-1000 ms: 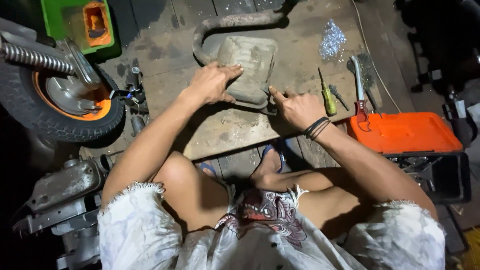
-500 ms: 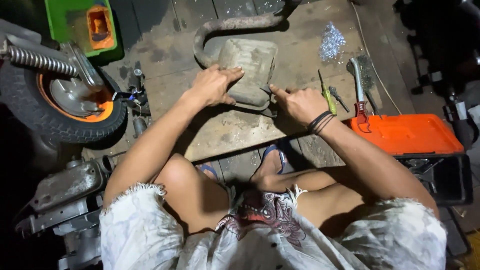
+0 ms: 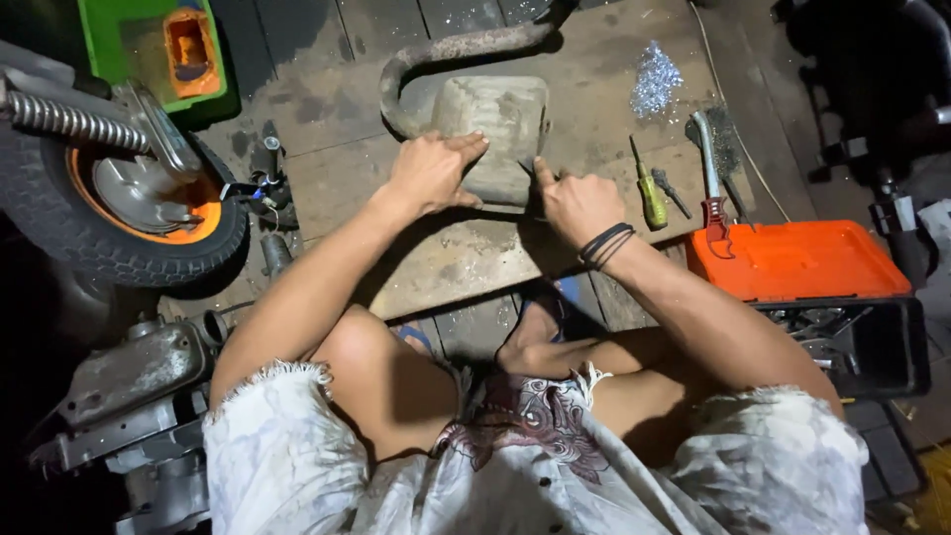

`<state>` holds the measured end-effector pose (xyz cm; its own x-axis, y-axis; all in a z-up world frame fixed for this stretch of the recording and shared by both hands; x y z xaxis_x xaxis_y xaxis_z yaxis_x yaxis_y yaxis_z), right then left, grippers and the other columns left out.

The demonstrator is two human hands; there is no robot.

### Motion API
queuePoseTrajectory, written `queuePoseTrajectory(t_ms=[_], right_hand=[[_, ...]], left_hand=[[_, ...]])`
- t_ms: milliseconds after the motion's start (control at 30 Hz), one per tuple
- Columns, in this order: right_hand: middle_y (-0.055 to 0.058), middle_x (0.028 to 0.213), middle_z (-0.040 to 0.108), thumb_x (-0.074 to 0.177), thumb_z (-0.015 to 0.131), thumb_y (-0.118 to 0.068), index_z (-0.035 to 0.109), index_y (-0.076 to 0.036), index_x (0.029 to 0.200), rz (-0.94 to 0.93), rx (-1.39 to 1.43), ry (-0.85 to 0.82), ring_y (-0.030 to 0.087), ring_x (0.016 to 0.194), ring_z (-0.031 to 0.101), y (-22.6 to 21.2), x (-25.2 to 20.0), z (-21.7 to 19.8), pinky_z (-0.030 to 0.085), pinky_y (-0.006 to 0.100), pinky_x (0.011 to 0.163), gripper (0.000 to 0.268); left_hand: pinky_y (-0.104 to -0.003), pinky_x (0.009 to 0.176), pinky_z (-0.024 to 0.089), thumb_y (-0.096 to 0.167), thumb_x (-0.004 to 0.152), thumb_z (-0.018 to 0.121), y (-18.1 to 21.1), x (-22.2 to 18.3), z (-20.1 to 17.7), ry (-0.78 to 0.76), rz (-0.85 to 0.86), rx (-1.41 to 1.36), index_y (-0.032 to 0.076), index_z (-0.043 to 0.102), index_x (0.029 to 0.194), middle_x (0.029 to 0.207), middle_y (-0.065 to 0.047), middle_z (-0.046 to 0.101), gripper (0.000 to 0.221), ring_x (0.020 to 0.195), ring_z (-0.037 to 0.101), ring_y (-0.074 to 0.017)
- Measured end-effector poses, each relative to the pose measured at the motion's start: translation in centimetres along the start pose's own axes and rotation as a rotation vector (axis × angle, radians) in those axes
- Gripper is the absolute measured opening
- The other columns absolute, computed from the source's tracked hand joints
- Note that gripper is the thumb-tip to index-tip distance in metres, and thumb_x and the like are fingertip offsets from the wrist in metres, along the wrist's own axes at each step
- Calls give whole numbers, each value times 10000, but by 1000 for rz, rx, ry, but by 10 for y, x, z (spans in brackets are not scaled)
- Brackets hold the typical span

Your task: Cleaning and scraping a motorcycle muffler using hand tools to remove debris and rust.

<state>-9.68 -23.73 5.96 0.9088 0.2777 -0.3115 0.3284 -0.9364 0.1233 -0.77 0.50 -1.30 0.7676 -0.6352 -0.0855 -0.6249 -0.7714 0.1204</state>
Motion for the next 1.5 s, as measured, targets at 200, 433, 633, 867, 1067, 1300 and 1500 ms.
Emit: queuePoseTrajectory(t_ms=[200, 433, 633, 867, 1067, 1300, 1500], right_hand=[[205, 1141, 737, 976, 335, -153, 434, -158, 1559, 50, 88, -77, 469, 894, 754, -2, -12, -16, 602, 598, 736, 591], [200, 1026, 762, 970, 377, -165, 536, -140, 1492, 210, 111, -49, 444, 886, 756, -17, 5, -21, 612, 566, 736, 546], [212, 918, 766, 972, 385, -151, 565, -87, 1462, 254, 121, 61, 418, 859, 760, -17, 45, -16, 617, 547, 713, 527], [220, 902, 774, 980, 382, -145, 605, -72, 1424, 276, 101, 63, 402, 872, 766, -20, 47, -15, 616, 567, 727, 502], [194, 865, 768, 970, 388, -147, 663, -16, 1318, 291, 102, 183, 394, 825, 763, -18, 83, 17, 612, 567, 678, 462], [278, 802, 722, 1007, 536, -307, 656, -56, 1234, 137, 252, 192, 475, 646, 704, 25, 18, -60, 596, 555, 585, 358], [186, 718, 730, 1079, 536, -422, 646, -113, 1210, 277, 26, 390, 427, 568, 699, 124, -4, 12, 553, 510, 478, 353]], left_hand=[[-532, 778, 639, 714, 708, 771, 11, 1, 4, 13, -20, 6, 283, 505, 1527, 1522, 130, 551, 962, 1048, 706, -333], [-575, 797, 628, 626, 796, 766, 37, -2, -7, 17, -32, -17, 157, 529, 1511, 1531, 23, 561, 887, 1040, 719, -381], [-599, 814, 614, 635, 790, 760, 40, -5, -16, -21, -44, -45, 110, 513, 1515, 1553, -26, 538, 929, 1064, 710, -413], [-606, 792, 612, 638, 807, 740, 37, 0, -8, 12, -5, -19, 94, 508, 1523, 1545, -52, 545, 929, 1041, 718, -427], [-609, 769, 611, 639, 802, 733, 42, -5, -12, 15, 4, 11, 102, 539, 1498, 1519, -43, 573, 899, 984, 742, -419], [-480, 563, 597, 741, 826, 694, 44, -8, -10, 109, 7, 163, 67, 526, 1483, 1549, -67, 524, 956, 733, 756, -335], [-509, 782, 552, 760, 779, 718, 45, -11, -18, 228, 14, 218, 90, 582, 1445, 1449, -45, 616, 954, 961, 704, -319]])
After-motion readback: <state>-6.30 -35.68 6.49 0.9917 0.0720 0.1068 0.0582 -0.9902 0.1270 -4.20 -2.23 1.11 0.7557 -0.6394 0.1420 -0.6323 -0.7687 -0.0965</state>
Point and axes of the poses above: each hand's wrist, its own x-axis towards the middle knuckle, its own z-axis out of the palm, y = z × x, the point moved 1 cm from there along x, towards the middle knuckle
